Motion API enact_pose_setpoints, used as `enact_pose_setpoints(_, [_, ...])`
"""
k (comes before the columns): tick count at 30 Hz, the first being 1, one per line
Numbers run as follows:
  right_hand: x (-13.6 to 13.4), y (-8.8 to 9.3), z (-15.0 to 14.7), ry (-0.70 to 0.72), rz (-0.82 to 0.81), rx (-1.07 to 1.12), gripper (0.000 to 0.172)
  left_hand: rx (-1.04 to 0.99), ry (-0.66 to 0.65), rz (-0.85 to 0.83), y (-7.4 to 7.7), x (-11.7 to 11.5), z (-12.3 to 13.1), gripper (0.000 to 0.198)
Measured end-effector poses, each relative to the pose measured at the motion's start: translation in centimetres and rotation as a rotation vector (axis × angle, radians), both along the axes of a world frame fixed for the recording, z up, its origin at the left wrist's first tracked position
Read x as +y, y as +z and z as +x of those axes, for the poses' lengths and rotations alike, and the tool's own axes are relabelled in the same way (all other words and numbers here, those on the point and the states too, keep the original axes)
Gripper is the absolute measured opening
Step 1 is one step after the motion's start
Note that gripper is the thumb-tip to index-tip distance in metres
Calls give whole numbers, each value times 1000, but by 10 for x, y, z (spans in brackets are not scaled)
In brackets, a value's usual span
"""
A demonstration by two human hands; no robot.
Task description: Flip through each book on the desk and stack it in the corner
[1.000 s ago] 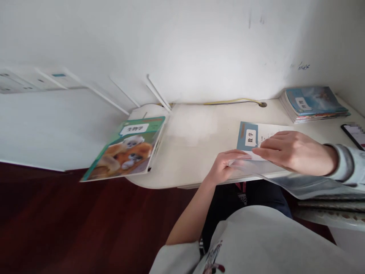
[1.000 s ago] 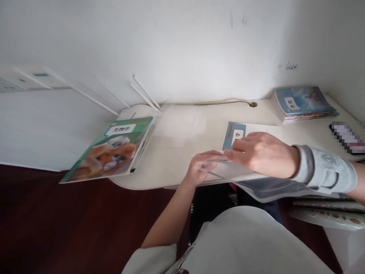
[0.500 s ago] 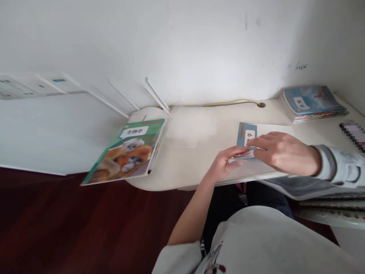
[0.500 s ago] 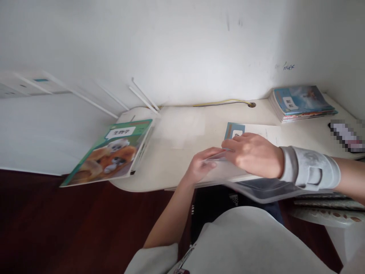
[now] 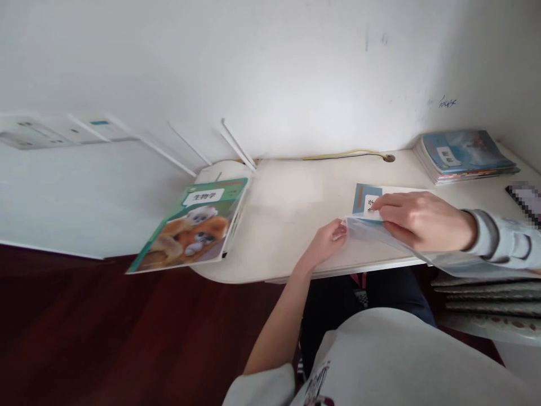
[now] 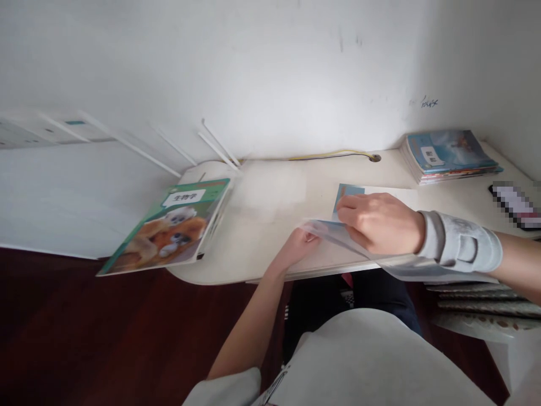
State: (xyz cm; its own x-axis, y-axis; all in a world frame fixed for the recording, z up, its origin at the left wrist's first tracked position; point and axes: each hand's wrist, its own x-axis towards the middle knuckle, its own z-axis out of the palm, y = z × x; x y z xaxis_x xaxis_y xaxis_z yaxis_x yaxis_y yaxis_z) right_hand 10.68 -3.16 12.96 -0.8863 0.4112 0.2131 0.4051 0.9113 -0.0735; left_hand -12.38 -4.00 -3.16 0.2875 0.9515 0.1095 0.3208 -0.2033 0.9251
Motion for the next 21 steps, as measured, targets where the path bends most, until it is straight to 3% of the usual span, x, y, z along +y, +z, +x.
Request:
enact_pose_setpoints(2, [1,3,0,11,-76,36,19,-6,-47,-13,-3,-2,3,17])
enact_pose_setpoints(5, [9,8,0,55,-206,86,20,38,14,-13,-4,-4,10,16])
enact_pose_setpoints(9, [45,9,14,0,-304,115,18,104,101,-27,-5,-6,19,21])
enact_pose_setpoints(12, [90,4,55,-126,-298,42,21,173,229,-22,-7,-4,27,25])
enact_pose_setpoints(14, [119,-2,96,-268,-371,40,34,205,329,7,-7,0,31,25])
enact_pose_setpoints(16, [138,-11,138,-442,-342,86,44,220,389,47,-7,6,34,23])
enact_pose_setpoints(19, [137,-28,183,-556,-320,227,34,281,371,77,-7,21,37,38])
enact_pose_setpoints(21, [119,-45,194,-672,-429,449,29,356,366,102,-8,32,41,54])
